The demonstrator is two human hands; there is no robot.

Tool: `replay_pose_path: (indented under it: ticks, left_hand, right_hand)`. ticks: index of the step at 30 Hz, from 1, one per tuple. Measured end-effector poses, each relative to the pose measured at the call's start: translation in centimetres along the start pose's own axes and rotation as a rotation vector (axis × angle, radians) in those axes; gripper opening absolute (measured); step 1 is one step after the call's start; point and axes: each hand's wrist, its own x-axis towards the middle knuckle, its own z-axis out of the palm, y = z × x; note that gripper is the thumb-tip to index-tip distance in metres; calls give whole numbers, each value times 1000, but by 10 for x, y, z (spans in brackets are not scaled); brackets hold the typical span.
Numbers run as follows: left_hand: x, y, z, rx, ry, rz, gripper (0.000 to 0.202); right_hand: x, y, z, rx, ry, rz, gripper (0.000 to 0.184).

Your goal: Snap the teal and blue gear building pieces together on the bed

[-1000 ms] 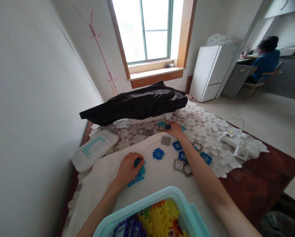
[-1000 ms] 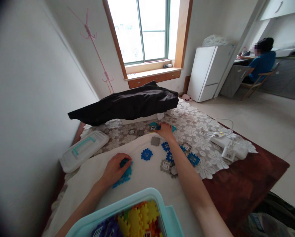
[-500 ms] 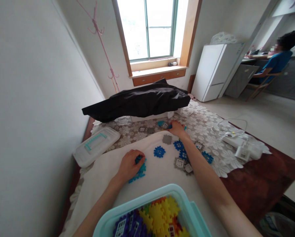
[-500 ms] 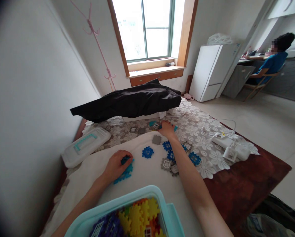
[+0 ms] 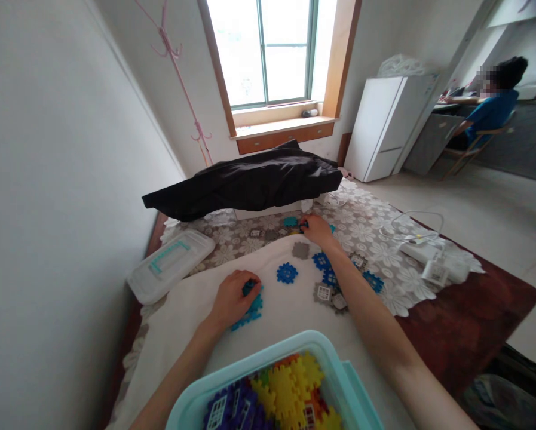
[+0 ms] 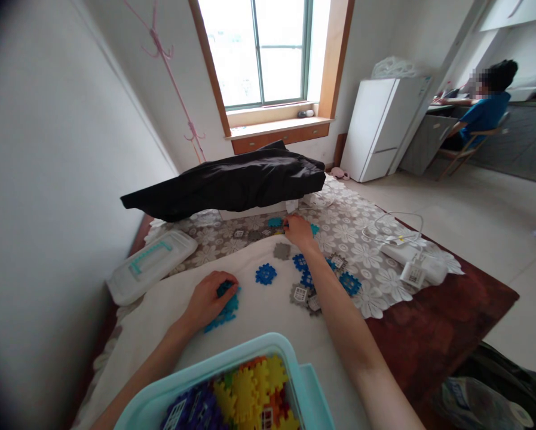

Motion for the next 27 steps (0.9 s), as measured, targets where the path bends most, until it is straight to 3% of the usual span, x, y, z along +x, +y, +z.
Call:
replay_pose_path:
  ticks: [4, 7, 10, 12, 16, 21, 27]
  left_hand:
    - [0, -1, 1, -3, 6, 6, 16]
    - [-1, -2, 1, 4, 0, 7, 16]
    - [-1, -1, 1, 13, -2, 10, 18]
    - [-1, 0, 0, 16, -3, 10, 18]
    - [0, 0, -2, 16, -17, 13, 20]
    - [0, -1, 0, 15, 3, 31, 20]
    - [-2, 3, -2, 14, 8, 16, 19]
  right_hand:
    - [-15, -14, -40, -79, -12, -29, 20]
    - [-25, -26, -67, -160, -204, -25, 23]
    - [-35, -30, -73, -261, -458, 14, 31]
    - [-45, -28, -67, -320, -526, 30, 33]
    - [-76, -13, -46, -384, -465, 29, 36]
    - [-116, 8, -20, -265, -212, -26, 36]
    - [-124, 13, 0, -153, -8, -50, 29]
